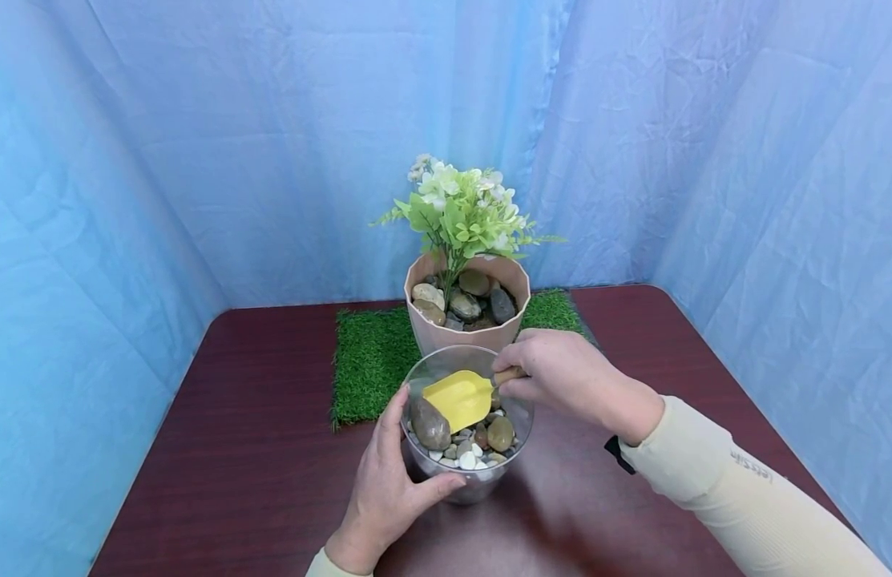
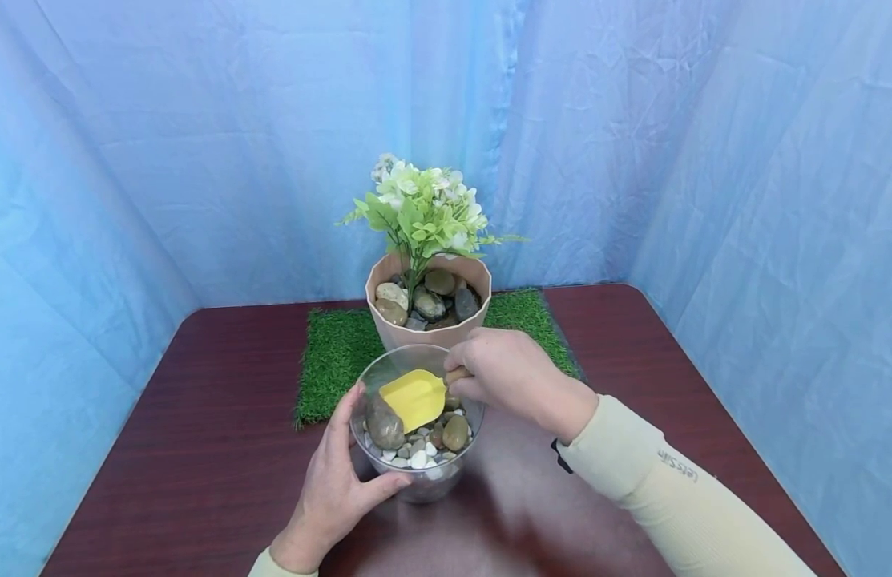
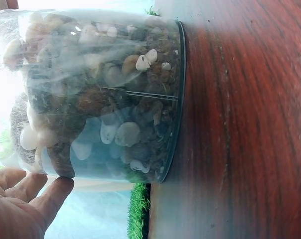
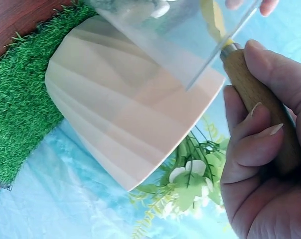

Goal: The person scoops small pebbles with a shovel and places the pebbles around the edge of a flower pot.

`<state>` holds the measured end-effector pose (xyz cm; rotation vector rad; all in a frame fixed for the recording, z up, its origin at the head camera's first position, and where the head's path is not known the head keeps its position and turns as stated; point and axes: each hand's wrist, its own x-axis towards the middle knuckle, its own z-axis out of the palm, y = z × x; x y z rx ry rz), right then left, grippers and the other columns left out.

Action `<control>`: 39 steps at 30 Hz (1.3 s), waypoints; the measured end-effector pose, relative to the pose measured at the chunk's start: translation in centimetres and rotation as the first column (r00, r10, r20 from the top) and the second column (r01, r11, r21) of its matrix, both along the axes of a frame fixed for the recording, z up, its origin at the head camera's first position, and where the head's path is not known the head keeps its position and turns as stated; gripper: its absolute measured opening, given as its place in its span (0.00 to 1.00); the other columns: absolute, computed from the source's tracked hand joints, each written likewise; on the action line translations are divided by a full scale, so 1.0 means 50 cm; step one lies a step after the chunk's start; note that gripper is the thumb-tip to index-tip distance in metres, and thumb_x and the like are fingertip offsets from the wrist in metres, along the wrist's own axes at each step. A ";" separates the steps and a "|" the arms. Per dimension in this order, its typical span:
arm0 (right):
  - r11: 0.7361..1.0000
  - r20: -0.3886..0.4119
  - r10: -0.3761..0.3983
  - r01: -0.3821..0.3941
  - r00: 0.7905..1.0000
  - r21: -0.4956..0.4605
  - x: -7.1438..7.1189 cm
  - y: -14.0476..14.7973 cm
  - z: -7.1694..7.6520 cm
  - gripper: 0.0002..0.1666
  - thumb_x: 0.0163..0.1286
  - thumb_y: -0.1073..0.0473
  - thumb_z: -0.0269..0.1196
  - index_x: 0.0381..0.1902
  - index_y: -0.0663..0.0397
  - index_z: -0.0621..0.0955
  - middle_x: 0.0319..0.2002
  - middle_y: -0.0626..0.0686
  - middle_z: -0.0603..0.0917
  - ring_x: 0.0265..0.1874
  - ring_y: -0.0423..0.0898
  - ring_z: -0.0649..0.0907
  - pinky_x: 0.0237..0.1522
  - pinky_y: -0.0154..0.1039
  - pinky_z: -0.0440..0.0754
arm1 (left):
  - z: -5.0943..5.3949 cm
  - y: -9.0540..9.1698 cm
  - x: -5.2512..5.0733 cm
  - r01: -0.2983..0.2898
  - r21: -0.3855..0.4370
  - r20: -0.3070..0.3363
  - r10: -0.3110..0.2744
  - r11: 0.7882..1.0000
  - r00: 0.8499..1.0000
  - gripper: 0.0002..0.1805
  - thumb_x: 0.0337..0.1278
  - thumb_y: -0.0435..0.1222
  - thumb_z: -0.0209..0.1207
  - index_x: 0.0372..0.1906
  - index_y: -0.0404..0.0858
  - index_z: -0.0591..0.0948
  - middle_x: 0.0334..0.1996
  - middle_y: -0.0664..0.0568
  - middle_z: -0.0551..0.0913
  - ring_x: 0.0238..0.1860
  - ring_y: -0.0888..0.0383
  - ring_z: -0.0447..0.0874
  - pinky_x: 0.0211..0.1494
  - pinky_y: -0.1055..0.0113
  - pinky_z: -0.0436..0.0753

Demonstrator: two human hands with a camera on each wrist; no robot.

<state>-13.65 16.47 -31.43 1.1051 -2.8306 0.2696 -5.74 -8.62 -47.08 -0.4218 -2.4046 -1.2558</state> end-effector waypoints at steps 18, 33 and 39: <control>0.990 0.071 -0.087 0.079 0.994 0.113 0.068 -0.005 0.067 0.24 0.62 0.63 0.63 0.14 0.33 0.68 0.16 0.35 0.58 0.19 0.34 0.59 0.23 0.31 0.59 | -0.002 0.001 -0.001 -0.002 0.007 -0.023 0.002 1.000 1.000 0.70 0.40 0.67 0.77 0.85 0.47 0.53 0.80 0.50 0.65 0.76 0.52 0.69 0.76 0.60 0.71; 0.992 0.036 -0.063 0.058 0.997 0.115 0.116 -0.031 0.077 0.26 0.61 0.59 0.65 0.11 0.35 0.65 0.13 0.35 0.54 0.17 0.34 0.56 0.19 0.32 0.56 | -0.002 0.000 -0.001 -0.003 -0.003 -0.023 0.003 1.000 1.000 0.70 0.38 0.63 0.80 0.85 0.46 0.53 0.79 0.50 0.65 0.75 0.50 0.70 0.74 0.55 0.74; 0.985 -0.005 -0.081 0.081 0.997 0.152 0.128 -0.045 0.063 0.26 0.64 0.55 0.67 0.11 0.35 0.68 0.11 0.37 0.61 0.14 0.35 0.61 0.15 0.35 0.61 | -0.002 -0.001 0.001 -0.004 0.000 -0.006 0.004 1.000 1.000 0.71 0.38 0.62 0.80 0.85 0.47 0.52 0.80 0.51 0.64 0.75 0.52 0.69 0.73 0.51 0.75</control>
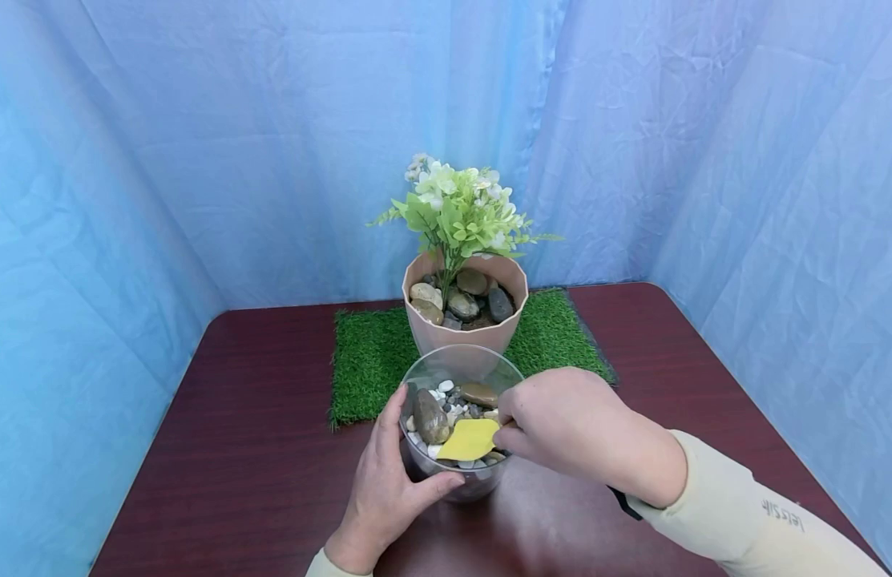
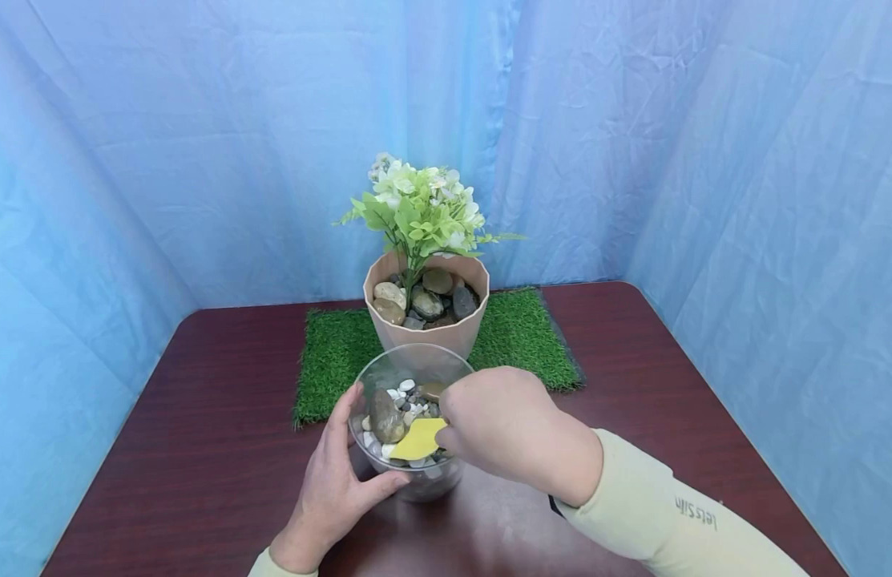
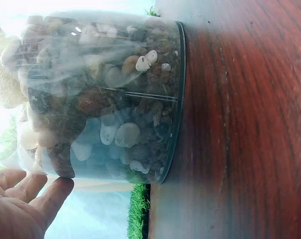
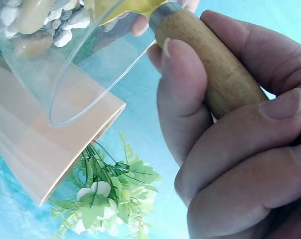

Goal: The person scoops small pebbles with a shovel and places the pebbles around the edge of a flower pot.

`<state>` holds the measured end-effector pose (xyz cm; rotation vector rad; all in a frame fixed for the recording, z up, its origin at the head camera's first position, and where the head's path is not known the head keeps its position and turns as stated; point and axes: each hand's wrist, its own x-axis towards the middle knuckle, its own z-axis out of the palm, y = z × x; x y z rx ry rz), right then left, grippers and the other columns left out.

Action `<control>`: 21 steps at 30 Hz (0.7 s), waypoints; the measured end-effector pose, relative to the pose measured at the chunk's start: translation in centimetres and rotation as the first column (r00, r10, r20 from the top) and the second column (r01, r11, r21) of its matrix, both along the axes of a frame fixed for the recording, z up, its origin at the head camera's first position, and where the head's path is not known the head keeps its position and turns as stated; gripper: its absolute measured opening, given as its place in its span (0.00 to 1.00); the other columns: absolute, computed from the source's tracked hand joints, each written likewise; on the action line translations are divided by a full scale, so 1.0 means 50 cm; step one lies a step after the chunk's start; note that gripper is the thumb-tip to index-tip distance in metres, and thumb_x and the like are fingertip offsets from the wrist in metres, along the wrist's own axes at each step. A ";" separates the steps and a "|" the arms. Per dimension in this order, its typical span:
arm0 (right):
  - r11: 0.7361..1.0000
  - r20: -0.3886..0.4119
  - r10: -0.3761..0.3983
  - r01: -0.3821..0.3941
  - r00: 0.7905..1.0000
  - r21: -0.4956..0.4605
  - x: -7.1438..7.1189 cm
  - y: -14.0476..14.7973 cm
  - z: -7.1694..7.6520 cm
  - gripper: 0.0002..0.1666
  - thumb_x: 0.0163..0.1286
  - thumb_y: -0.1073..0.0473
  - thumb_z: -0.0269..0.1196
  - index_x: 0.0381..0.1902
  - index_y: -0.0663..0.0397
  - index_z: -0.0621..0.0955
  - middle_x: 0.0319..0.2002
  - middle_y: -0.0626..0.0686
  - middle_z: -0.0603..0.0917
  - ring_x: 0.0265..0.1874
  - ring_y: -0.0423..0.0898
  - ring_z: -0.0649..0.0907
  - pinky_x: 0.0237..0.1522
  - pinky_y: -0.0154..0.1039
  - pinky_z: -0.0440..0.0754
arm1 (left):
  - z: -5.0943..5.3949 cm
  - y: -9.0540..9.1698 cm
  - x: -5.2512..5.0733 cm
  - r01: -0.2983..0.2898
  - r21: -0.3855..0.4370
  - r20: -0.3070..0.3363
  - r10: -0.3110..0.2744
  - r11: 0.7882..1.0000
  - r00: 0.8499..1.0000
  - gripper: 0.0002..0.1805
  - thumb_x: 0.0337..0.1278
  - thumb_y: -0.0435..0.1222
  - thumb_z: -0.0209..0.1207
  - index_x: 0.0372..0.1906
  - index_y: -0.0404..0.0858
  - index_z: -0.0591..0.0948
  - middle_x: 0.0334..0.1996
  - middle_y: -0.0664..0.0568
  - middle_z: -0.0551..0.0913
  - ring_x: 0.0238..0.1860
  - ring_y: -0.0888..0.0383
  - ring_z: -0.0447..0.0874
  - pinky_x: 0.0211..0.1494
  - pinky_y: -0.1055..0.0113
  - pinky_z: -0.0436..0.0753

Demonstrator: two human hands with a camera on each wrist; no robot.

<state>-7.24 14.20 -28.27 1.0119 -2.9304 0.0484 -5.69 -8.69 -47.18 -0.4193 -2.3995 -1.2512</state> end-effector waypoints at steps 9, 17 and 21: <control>0.999 -0.036 0.036 -0.036 0.999 0.018 0.017 0.010 -0.012 0.24 0.60 0.55 0.69 0.15 0.34 0.66 0.14 0.35 0.57 0.15 0.35 0.59 0.15 0.36 0.58 | -0.002 0.002 -0.002 0.007 0.018 -0.027 -0.006 1.000 1.000 0.69 0.40 0.66 0.77 0.85 0.47 0.53 0.80 0.52 0.64 0.75 0.51 0.69 0.75 0.57 0.72; 1.000 -0.044 0.023 -0.023 0.999 -0.016 0.019 0.009 -0.025 0.24 0.62 0.55 0.68 0.14 0.32 0.68 0.12 0.35 0.60 0.14 0.34 0.61 0.14 0.35 0.60 | -0.006 0.002 -0.003 -0.006 0.010 -0.041 0.006 1.000 0.999 0.68 0.41 0.66 0.77 0.85 0.46 0.54 0.79 0.51 0.65 0.74 0.50 0.71 0.74 0.59 0.73; 1.000 -0.101 -0.010 0.011 0.995 0.007 0.026 0.001 -0.038 0.22 0.63 0.53 0.67 0.15 0.33 0.69 0.11 0.36 0.62 0.13 0.36 0.63 0.12 0.38 0.62 | -0.004 0.001 -0.002 0.004 0.015 -0.032 -0.004 1.000 0.999 0.69 0.40 0.65 0.77 0.85 0.47 0.53 0.80 0.52 0.64 0.75 0.50 0.69 0.76 0.64 0.70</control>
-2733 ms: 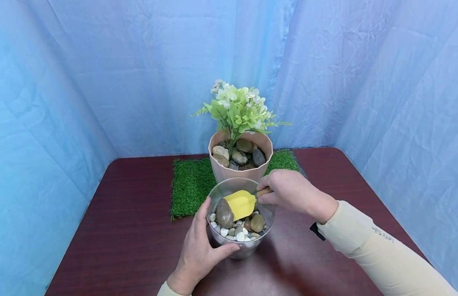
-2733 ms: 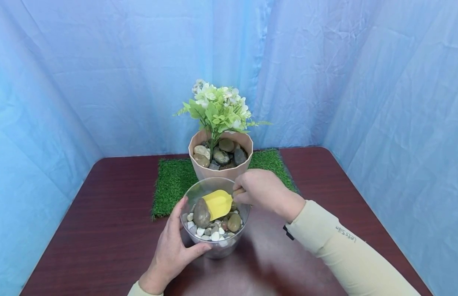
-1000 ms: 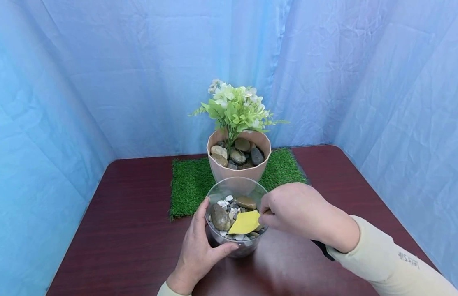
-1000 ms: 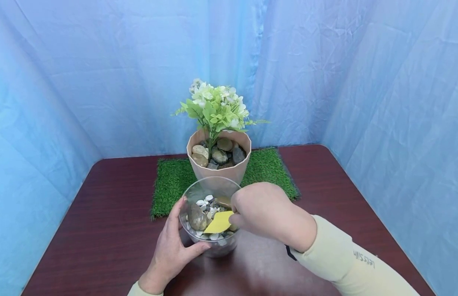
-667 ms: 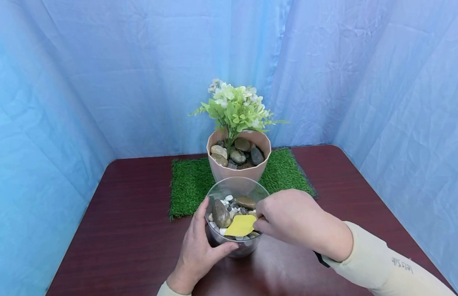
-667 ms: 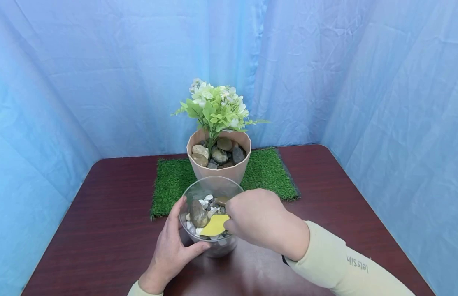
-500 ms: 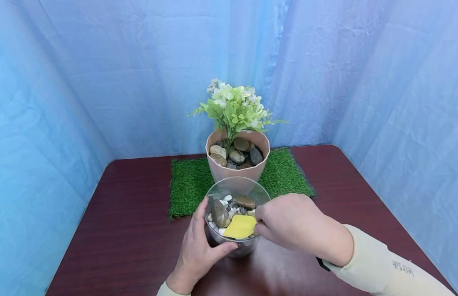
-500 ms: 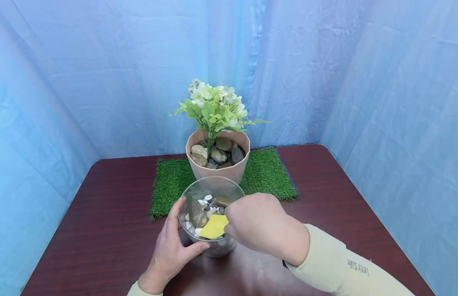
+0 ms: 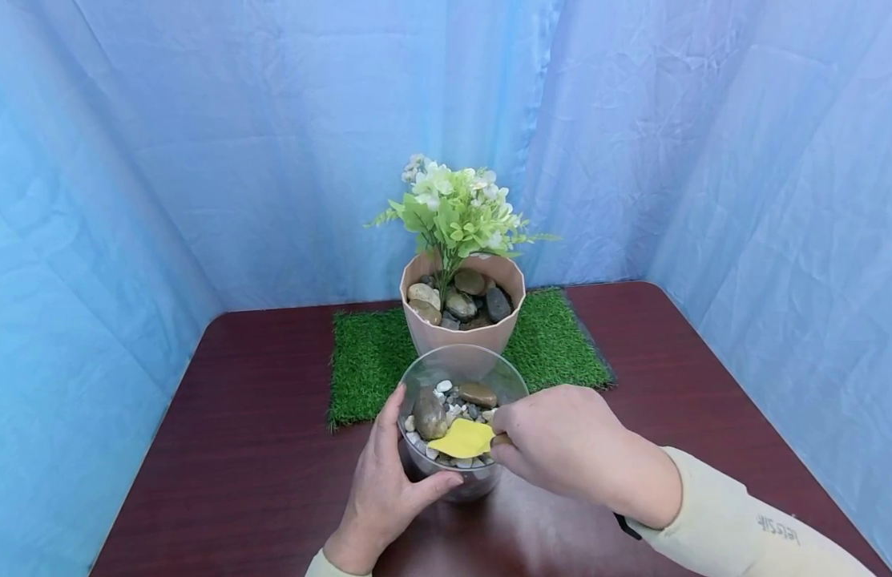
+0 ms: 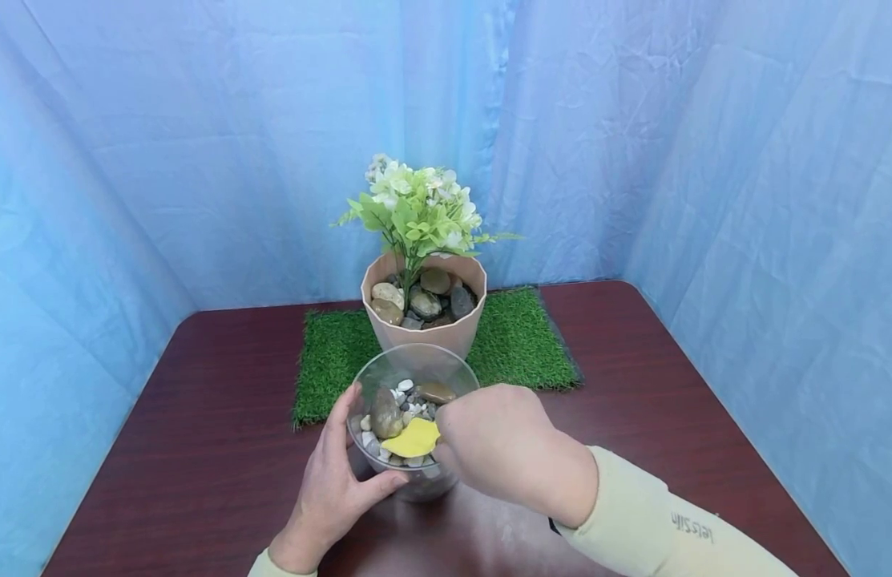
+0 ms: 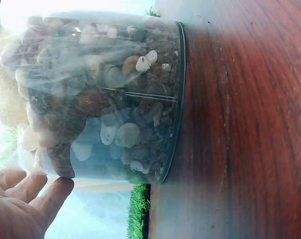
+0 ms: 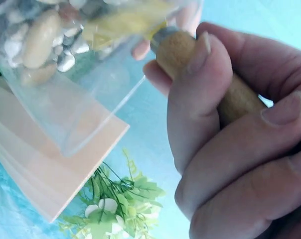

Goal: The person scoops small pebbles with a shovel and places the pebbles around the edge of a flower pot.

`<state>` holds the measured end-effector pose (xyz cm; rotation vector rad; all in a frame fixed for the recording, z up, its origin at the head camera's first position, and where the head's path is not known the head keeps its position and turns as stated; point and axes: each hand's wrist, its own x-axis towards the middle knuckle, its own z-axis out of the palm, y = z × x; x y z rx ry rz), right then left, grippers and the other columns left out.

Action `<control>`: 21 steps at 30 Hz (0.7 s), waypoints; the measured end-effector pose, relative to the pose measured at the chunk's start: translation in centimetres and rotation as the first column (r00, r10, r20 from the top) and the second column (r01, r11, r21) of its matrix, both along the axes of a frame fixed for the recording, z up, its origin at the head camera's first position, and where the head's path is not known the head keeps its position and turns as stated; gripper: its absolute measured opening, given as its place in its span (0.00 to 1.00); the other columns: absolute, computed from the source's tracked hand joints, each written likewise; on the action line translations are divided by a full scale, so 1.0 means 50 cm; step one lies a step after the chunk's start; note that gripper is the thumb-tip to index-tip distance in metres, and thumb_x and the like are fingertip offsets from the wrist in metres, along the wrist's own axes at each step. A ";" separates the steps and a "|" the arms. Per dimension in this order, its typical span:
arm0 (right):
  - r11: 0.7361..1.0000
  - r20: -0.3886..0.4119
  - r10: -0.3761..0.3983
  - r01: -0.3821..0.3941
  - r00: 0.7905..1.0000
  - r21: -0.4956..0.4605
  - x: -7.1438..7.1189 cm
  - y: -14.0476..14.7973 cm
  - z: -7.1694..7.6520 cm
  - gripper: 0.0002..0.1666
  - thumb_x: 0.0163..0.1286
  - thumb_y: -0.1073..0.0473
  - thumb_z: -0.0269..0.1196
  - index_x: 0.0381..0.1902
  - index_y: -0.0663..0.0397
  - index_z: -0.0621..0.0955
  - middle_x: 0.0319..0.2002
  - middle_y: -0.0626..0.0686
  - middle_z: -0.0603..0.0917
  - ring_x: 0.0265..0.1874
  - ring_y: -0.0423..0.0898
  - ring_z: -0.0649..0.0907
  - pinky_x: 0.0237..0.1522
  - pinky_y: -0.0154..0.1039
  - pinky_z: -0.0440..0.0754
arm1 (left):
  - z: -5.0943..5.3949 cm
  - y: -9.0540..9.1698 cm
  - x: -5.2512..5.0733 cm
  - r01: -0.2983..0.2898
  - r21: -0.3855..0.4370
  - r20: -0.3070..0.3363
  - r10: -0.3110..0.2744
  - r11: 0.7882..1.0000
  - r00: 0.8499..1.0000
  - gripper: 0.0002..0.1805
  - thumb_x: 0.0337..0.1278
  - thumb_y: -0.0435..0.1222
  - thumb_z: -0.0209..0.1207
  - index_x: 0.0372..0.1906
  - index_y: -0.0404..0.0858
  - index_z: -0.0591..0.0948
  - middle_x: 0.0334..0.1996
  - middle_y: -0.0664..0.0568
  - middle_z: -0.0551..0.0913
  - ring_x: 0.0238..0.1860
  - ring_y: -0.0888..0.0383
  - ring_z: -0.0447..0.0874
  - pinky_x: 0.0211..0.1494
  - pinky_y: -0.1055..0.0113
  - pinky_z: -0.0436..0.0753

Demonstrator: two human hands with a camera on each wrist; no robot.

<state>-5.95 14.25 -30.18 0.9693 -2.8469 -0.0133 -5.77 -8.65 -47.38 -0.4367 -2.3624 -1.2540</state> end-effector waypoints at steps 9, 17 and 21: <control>0.993 -0.075 -0.108 0.112 0.991 0.043 0.007 -0.009 -0.024 0.21 0.63 0.48 0.69 0.15 0.35 0.73 0.11 0.38 0.67 0.12 0.41 0.72 0.10 0.43 0.66 | 0.004 -0.001 0.001 0.010 0.003 0.024 -0.010 1.000 1.000 0.71 0.38 0.62 0.80 0.85 0.47 0.52 0.81 0.53 0.63 0.76 0.50 0.69 0.77 0.66 0.67; 0.980 -0.102 -0.192 0.197 0.976 0.040 0.008 -0.004 -0.033 0.23 0.64 0.47 0.69 0.15 0.39 0.71 0.11 0.39 0.66 0.11 0.43 0.70 0.10 0.44 0.67 | 0.003 0.002 0.001 0.002 0.008 0.019 -0.002 1.000 1.000 0.69 0.40 0.66 0.77 0.85 0.48 0.53 0.80 0.53 0.64 0.76 0.51 0.69 0.77 0.63 0.69; 0.980 -0.124 -0.196 0.199 0.973 0.013 0.005 0.000 -0.039 0.22 0.63 0.48 0.70 0.16 0.40 0.71 0.11 0.39 0.65 0.11 0.42 0.70 0.11 0.43 0.66 | 0.003 0.003 0.001 0.000 0.006 0.020 0.000 1.000 1.000 0.70 0.39 0.65 0.78 0.85 0.47 0.53 0.80 0.52 0.64 0.76 0.51 0.69 0.77 0.63 0.69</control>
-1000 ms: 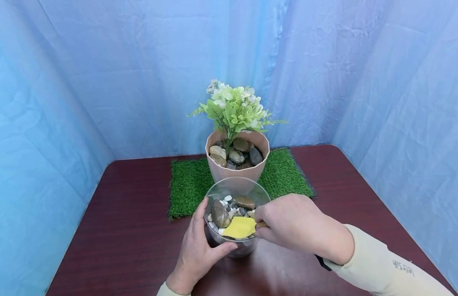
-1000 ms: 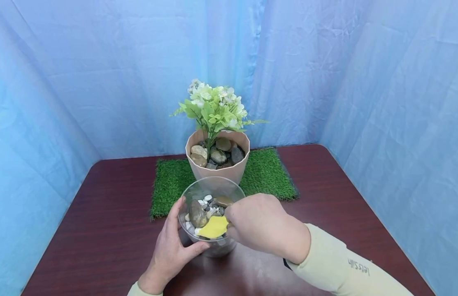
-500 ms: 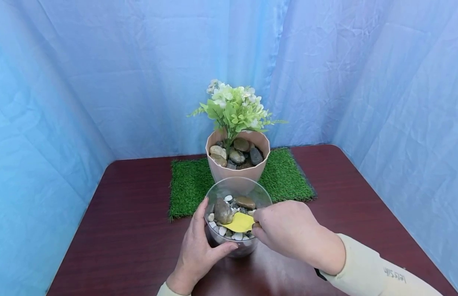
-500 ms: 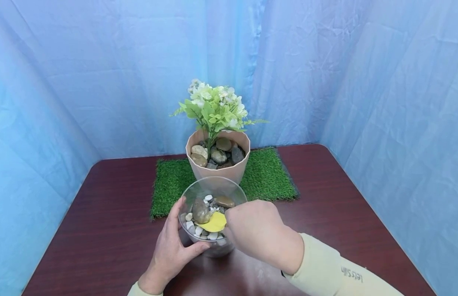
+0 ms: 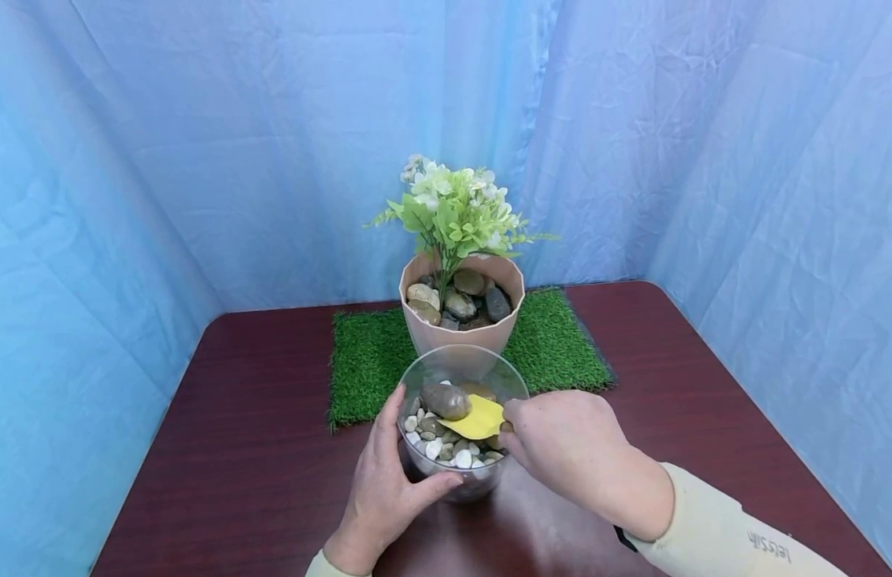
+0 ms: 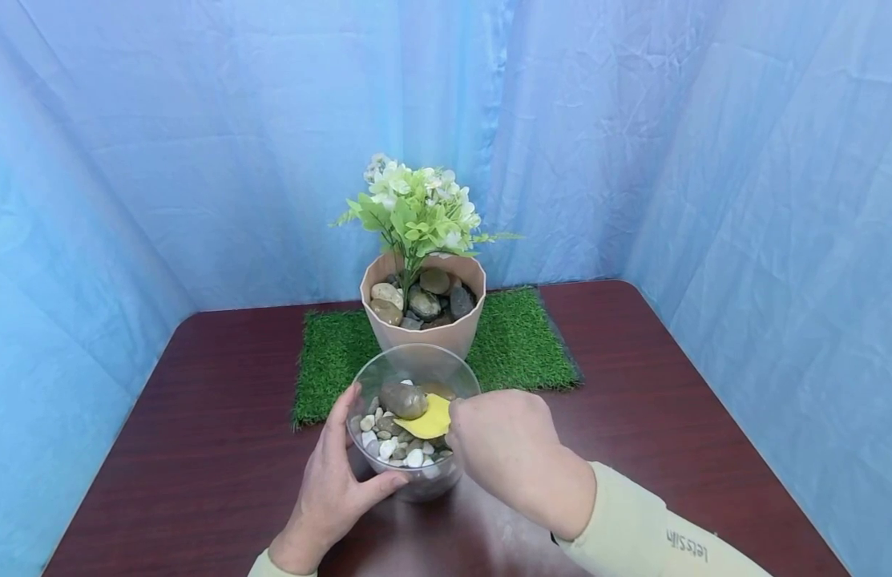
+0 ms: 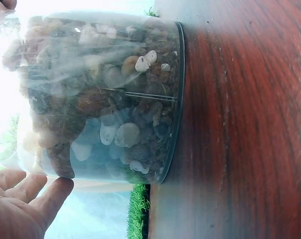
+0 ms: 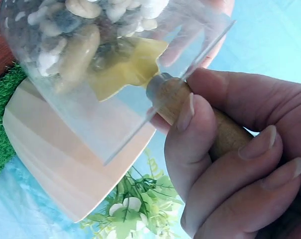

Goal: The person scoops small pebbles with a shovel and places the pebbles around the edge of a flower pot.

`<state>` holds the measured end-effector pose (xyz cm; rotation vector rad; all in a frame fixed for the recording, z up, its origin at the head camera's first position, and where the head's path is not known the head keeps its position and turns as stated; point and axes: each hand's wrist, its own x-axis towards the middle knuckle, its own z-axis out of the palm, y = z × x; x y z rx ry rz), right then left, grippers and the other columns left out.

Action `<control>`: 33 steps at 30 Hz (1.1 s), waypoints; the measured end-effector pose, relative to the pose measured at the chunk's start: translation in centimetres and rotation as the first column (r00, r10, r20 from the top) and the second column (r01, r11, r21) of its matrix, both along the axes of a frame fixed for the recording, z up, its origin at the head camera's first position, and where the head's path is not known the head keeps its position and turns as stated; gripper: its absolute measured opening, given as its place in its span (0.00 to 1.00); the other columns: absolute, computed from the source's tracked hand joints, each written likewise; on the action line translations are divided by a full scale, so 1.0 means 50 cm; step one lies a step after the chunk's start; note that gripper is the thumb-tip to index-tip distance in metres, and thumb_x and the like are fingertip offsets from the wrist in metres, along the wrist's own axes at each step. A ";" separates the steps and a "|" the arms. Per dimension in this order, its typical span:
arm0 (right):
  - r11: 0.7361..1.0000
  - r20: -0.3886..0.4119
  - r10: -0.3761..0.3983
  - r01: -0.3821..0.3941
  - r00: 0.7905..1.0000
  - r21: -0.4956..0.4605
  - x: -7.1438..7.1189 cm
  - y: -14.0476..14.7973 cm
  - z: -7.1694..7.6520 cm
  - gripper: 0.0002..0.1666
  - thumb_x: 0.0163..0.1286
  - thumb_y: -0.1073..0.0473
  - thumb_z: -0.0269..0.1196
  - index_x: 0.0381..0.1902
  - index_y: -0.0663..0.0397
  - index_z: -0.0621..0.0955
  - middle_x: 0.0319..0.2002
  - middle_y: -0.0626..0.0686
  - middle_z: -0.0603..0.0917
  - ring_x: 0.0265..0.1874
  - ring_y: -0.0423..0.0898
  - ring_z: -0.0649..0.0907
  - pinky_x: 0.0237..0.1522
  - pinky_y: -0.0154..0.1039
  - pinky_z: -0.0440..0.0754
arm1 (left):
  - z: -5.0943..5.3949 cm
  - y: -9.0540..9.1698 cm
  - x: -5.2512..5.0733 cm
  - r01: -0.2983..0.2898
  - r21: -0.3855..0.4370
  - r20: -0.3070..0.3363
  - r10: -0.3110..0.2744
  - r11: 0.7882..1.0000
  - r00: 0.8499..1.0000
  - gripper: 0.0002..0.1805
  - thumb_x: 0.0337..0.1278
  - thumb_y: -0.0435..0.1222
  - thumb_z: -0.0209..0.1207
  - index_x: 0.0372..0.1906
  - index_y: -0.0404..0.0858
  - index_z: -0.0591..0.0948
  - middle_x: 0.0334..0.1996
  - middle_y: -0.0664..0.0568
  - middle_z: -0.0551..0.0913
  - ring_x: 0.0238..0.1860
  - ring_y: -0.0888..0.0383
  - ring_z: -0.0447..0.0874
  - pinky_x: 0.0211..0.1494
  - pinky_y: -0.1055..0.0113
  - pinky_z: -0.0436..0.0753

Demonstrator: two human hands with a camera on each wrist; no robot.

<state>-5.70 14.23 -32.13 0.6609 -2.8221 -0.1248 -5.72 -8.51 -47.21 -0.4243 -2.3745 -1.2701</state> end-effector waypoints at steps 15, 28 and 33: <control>0.996 0.049 0.050 -0.046 0.998 -0.080 -0.035 0.020 -0.008 0.19 0.61 0.51 0.74 0.20 0.33 0.75 0.15 0.34 0.67 0.16 0.35 0.67 0.15 0.37 0.68 | 0.000 -0.003 0.000 0.019 0.010 0.018 -0.019 1.000 1.000 0.71 0.37 0.61 0.81 0.85 0.48 0.52 0.80 0.51 0.64 0.76 0.50 0.68 0.78 0.66 0.66; 0.957 0.036 0.266 -0.259 0.963 -0.134 -0.060 0.050 -0.007 0.14 0.59 0.52 0.78 0.26 0.31 0.81 0.19 0.31 0.73 0.19 0.31 0.72 0.21 0.33 0.72 | -0.001 -0.004 -0.001 0.017 0.006 0.013 -0.017 1.000 1.000 0.70 0.38 0.61 0.81 0.85 0.48 0.53 0.79 0.48 0.66 0.75 0.50 0.69 0.78 0.67 0.66; 0.950 0.053 0.286 -0.276 0.957 -0.145 -0.069 0.053 -0.008 0.11 0.62 0.52 0.77 0.28 0.31 0.83 0.21 0.31 0.76 0.21 0.31 0.74 0.22 0.34 0.75 | 0.000 -0.004 -0.001 0.015 0.002 0.006 -0.015 1.000 1.000 0.70 0.38 0.62 0.80 0.85 0.47 0.53 0.79 0.48 0.66 0.75 0.50 0.69 0.78 0.68 0.66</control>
